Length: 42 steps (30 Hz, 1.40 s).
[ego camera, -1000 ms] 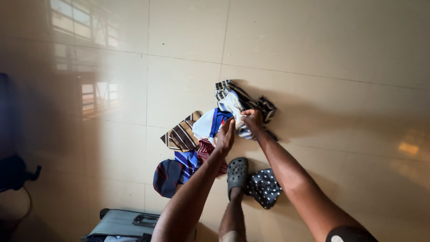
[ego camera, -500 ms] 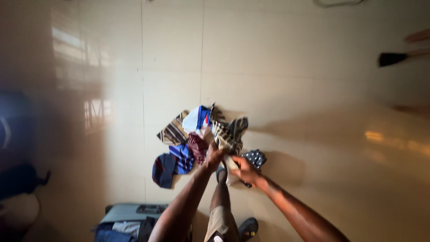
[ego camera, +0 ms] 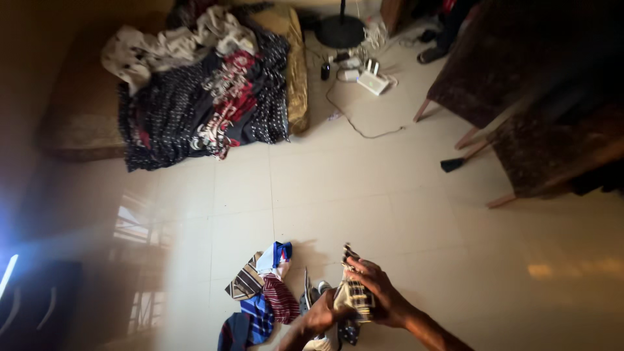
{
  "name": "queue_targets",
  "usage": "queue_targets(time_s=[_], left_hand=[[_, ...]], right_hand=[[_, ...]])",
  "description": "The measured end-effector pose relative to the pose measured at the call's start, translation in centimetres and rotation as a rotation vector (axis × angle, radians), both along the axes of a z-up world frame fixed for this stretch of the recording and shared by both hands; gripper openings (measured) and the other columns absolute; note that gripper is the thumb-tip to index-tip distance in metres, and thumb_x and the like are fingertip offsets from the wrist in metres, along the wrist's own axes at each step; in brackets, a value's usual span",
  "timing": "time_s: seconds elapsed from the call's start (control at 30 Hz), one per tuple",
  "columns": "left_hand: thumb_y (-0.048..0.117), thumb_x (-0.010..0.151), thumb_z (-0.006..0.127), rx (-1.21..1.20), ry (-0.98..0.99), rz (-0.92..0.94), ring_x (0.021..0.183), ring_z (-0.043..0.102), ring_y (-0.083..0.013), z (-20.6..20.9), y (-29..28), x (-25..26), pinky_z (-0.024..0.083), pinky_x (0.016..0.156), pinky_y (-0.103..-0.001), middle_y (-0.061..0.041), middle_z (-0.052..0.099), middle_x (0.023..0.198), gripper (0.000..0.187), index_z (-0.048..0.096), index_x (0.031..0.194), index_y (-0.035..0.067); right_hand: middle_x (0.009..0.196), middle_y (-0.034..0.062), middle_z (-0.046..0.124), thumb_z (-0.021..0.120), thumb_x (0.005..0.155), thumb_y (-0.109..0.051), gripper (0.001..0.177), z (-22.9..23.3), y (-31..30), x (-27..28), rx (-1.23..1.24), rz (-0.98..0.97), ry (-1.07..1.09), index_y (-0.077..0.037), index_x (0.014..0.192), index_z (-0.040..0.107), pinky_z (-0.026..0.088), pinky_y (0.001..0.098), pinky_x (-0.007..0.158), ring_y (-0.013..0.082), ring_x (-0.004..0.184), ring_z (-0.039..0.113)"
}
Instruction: The person packs various clothing items into a suitcase by hand. The person picks up items from the floor, folds a white and yellow shirt, a black garment, and a striped undergarment, and places them inside the open suitcase on the floor.
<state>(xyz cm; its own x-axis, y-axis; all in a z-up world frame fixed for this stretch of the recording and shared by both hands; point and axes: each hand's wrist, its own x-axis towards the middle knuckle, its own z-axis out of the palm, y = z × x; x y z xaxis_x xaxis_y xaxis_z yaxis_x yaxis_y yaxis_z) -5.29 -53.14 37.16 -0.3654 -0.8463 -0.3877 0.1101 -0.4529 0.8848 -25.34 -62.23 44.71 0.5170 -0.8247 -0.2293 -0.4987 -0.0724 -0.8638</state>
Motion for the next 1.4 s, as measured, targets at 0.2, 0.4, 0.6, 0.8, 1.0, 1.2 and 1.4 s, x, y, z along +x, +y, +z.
queue_targets(time_s=[0.2,0.4,0.6,0.8,1.0,1.2,1.4], left_hand=[[0.034,0.073,0.083,-0.159,-0.309,-0.178,0.118,0.063,-0.0305,10.6,5.7,-8.7,0.052,0.104,-0.039,-0.023,0.065,0.127,0.083,0.046,0.135,-0.007],[0.04,0.089,0.068,-0.258,-0.212,-0.038,0.137,0.053,-0.0303,13.6,10.9,-15.3,0.04,0.116,-0.04,-0.021,0.058,0.143,0.072,0.048,0.144,-0.001],[0.044,0.1,0.061,-0.241,0.196,0.025,0.138,0.054,-0.0278,16.3,14.6,-20.4,0.037,0.117,-0.037,-0.018,0.064,0.144,0.066,0.058,0.146,-0.003],[0.022,0.095,0.076,-0.468,-0.387,-0.106,0.129,0.062,-0.02,19.1,18.1,-23.6,0.046,0.111,-0.034,-0.012,0.065,0.138,0.059,0.05,0.144,0.003],[0.006,0.103,0.054,-0.605,-0.071,-0.083,0.132,0.06,-0.0225,20.1,19.4,-22.8,0.046,0.11,-0.035,-0.016,0.065,0.14,0.042,0.049,0.144,0.0],[0.018,0.108,0.058,-0.169,-0.159,-0.121,0.088,0.061,-0.0267,23.6,20.8,-22.9,0.051,0.075,-0.037,-0.024,0.064,0.101,0.029,0.058,0.128,-0.003],[0.023,0.097,0.064,-0.171,-0.188,-0.165,0.096,0.07,-0.0219,19.7,21.3,-20.8,0.055,0.086,-0.032,-0.015,0.072,0.105,0.038,0.058,0.13,0.004]], right_hand=[[0.102,0.015,0.066,0.086,0.08,-0.018,0.038,7.8,7.3,-9.0,-0.3,0.336,-0.092,-0.002,0.107,0.065,0.043,0.0433,0.089,0.0296,0.104,0.058],[0.08,-0.0012,0.07,0.083,0.074,-0.009,0.025,10.3,14.1,-17.6,0.151,0.12,-0.152,-0.007,0.092,0.066,0.053,0.0259,0.069,0.0048,0.076,0.063],[0.078,0.0008,0.065,0.074,0.083,-0.001,0.009,8.4,18.7,-22.5,0.215,-0.109,-0.355,0.002,0.088,0.067,0.05,0.03,0.065,0.0098,0.074,0.057],[0.096,-0.002,0.067,0.057,0.08,-0.001,0.035,3.2,22.2,-24.8,0.251,-0.451,-0.26,-0.012,0.113,0.063,0.053,0.0295,0.088,0.0116,0.096,0.065],[0.09,-0.0012,0.075,0.073,0.085,-0.022,0.024,11.5,25.4,-24.9,0.392,-0.354,-0.066,-0.009,0.105,0.075,0.053,0.0303,0.086,0.0135,0.09,0.068],[0.067,0.0081,0.049,0.067,0.085,-0.022,0.041,15.3,27.8,-25.4,0.424,-0.15,0.051,-0.02,0.126,0.065,0.034,0.0353,0.056,0.0215,0.06,0.04],[0.093,0.0059,0.067,0.064,0.084,-0.009,0.042,8.3,28.6,-24.8,0.33,-0.031,-0.352,0.004,0.123,0.06,0.048,0.0303,0.069,0.0134,0.083,0.057]])
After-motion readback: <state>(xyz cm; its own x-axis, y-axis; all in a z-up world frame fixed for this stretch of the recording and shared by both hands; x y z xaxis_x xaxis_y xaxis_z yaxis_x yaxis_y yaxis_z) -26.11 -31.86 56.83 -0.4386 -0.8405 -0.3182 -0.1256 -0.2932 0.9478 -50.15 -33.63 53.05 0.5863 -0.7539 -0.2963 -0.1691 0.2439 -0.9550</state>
